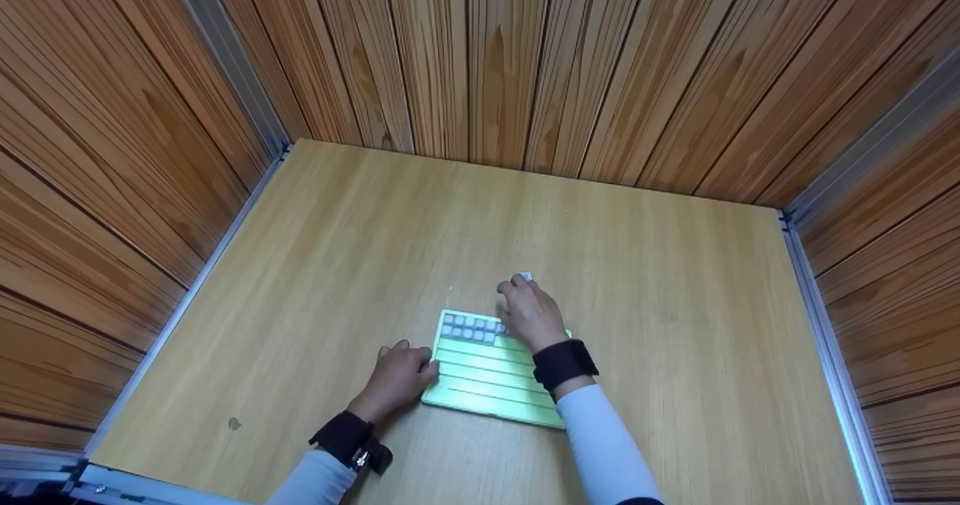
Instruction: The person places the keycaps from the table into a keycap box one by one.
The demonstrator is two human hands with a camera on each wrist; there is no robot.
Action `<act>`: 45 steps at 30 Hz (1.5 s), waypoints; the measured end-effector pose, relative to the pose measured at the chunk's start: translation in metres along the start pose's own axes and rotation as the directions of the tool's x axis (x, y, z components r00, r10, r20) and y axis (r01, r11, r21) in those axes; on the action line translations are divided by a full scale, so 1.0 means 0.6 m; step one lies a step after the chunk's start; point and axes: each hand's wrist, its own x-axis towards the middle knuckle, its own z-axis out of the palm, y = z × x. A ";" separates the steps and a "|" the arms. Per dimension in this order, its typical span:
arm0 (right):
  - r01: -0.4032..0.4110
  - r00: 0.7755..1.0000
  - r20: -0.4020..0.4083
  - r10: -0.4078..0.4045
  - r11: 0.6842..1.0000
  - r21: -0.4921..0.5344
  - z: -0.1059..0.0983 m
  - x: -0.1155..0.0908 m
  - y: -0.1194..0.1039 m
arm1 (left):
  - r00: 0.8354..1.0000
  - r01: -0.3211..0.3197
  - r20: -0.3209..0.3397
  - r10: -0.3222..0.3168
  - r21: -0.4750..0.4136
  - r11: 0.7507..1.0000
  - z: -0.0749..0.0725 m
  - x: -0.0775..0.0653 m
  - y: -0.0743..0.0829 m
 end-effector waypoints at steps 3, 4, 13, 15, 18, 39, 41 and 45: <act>-0.051 0.998 0.045 0.050 0.999 0.004 -0.002 0.014 0.001 | 1.000 -0.002 -0.001 0.002 -0.008 1.000 0.000 0.000 -0.001; -0.060 0.997 0.054 0.059 0.998 0.009 -0.002 0.019 0.002 | 1.000 -0.006 -0.007 0.005 -0.008 1.000 0.000 -0.001 -0.001; -0.092 0.992 0.090 0.087 0.995 0.048 0.006 0.041 0.013 | 1.000 -0.008 -0.028 0.008 -0.014 1.000 -0.003 -0.002 0.001; -0.106 0.990 0.103 0.100 0.993 0.051 0.008 0.044 0.015 | 1.000 -0.006 -0.023 0.006 -0.016 1.000 -0.003 -0.002 0.002; -0.111 0.988 0.108 0.106 0.993 0.044 0.012 0.048 0.018 | 1.000 -0.007 -0.019 0.007 -0.014 1.000 -0.002 -0.002 0.001; -0.152 0.982 0.119 0.144 0.987 0.061 0.028 0.053 0.031 | 0.999 -0.018 -0.030 0.018 0.001 1.000 0.001 -0.003 -0.002; -0.160 0.981 0.122 0.150 0.984 0.074 0.027 0.052 0.029 | 1.000 -0.013 -0.027 0.013 0.000 1.000 0.002 -0.002 -0.002; -0.158 0.985 0.086 0.150 0.983 0.097 0.021 0.050 0.028 | 0.999 -0.016 -0.031 0.016 0.005 1.000 0.001 0.000 -0.002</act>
